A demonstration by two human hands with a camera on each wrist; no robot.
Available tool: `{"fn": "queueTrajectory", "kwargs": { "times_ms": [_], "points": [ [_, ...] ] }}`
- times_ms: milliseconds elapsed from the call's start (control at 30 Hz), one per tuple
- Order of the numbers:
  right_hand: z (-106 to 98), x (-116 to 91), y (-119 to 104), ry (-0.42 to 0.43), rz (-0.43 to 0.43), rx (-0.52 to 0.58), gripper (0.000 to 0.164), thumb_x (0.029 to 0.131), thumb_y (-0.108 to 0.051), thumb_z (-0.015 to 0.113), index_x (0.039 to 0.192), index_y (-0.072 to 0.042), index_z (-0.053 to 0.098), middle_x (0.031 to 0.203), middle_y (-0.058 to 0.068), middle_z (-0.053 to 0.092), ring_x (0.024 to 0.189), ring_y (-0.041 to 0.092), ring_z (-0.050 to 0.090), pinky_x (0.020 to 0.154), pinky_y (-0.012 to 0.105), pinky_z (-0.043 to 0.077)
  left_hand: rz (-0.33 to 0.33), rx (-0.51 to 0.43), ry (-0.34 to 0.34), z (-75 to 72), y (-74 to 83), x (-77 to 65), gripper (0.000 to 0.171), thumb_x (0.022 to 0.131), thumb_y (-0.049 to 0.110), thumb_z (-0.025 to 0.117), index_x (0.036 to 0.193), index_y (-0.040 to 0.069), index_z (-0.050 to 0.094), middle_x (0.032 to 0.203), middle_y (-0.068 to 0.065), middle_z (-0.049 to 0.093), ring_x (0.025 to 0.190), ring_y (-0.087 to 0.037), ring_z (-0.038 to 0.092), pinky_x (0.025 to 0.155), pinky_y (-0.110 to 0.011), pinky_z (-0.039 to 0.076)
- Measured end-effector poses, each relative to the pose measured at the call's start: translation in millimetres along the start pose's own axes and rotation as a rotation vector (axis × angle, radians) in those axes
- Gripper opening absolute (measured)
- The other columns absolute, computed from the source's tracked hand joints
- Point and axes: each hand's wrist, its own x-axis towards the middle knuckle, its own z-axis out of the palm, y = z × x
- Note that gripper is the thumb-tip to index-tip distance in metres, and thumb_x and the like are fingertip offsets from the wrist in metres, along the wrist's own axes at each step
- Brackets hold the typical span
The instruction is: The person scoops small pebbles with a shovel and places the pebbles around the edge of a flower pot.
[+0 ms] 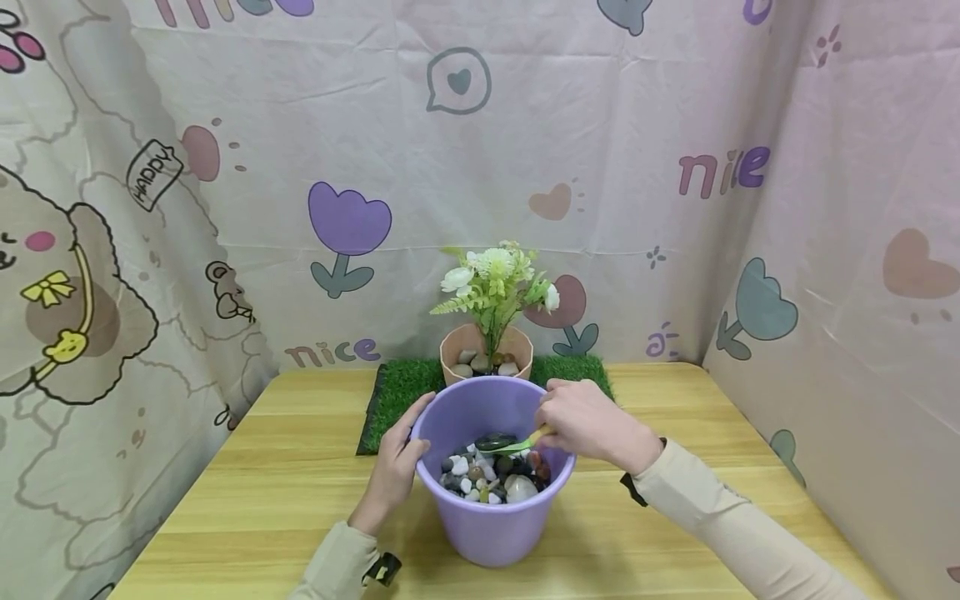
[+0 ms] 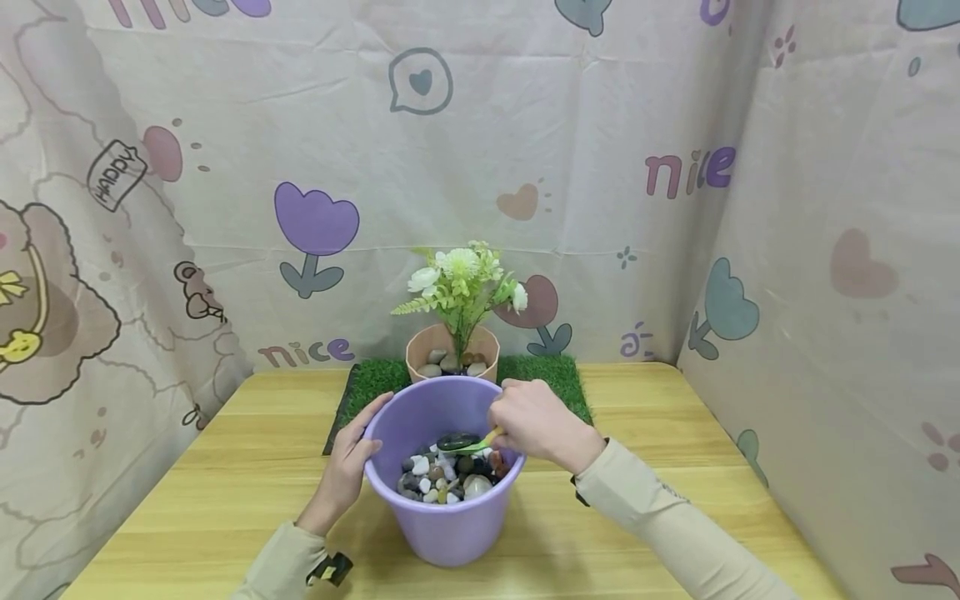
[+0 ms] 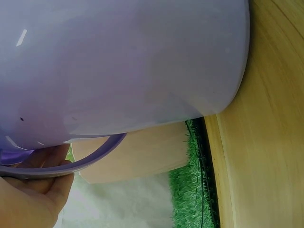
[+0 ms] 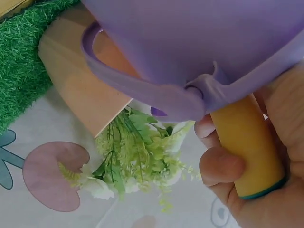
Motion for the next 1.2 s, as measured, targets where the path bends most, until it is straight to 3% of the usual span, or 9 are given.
{"fn": "queueTrajectory", "kwargs": {
  "times_ms": [267,667,867,1200],
  "points": [
    [3.4,1.8,-3.7,0.023,0.029,-0.045,0.014,0.073,-0.038,0.081,0.071,-0.026,0.075,0.069,-0.013,0.061,0.069,0.010,0.043,0.048,0.021,0.035,-0.008,-0.001,-0.001,-0.2,3.2,-0.8,0.066,0.082,-0.005,0.044,0.146,0.005,0.045,0.142,-0.020,0.053,0.114,-0.036,0.062,0.088,-0.044,0.056],
    [8.3,5.0,-0.6,0.049,0.013,-0.039,0.010,0.076,-0.032,0.081,0.078,-0.023,0.078,0.075,-0.008,0.062,0.073,0.013,0.042,0.052,0.022,0.040,-0.019,0.003,-0.004,-0.3,4.3,-1.6,0.065,0.082,-0.004,0.043,0.147,0.005,0.044,0.142,-0.020,0.052,0.114,-0.036,0.062,0.087,-0.043,0.056],
    [11.8,7.5,-0.3,0.061,0.018,-0.006,0.009,0.076,-0.031,0.081,0.079,-0.023,0.078,0.074,-0.009,0.064,0.072,0.012,0.043,0.052,0.022,0.041,-0.030,0.019,0.000,-0.8,3.6,-2.5,0.065,0.082,-0.003,0.043,0.147,0.007,0.045,0.143,-0.018,0.052,0.116,-0.034,0.061,0.087,-0.035,0.056],
    [18.3,9.8,-10.9,0.031,0.212,0.037,0.009,0.076,-0.035,0.080,0.079,-0.026,0.080,0.069,-0.010,0.069,0.067,0.011,0.045,0.047,0.026,0.038,-0.025,0.001,-0.008,-1.2,4.5,-1.6,0.065,0.083,-0.003,0.044,0.147,0.006,0.044,0.144,-0.019,0.051,0.117,-0.034,0.060,0.089,-0.037,0.055]
  ]
}}
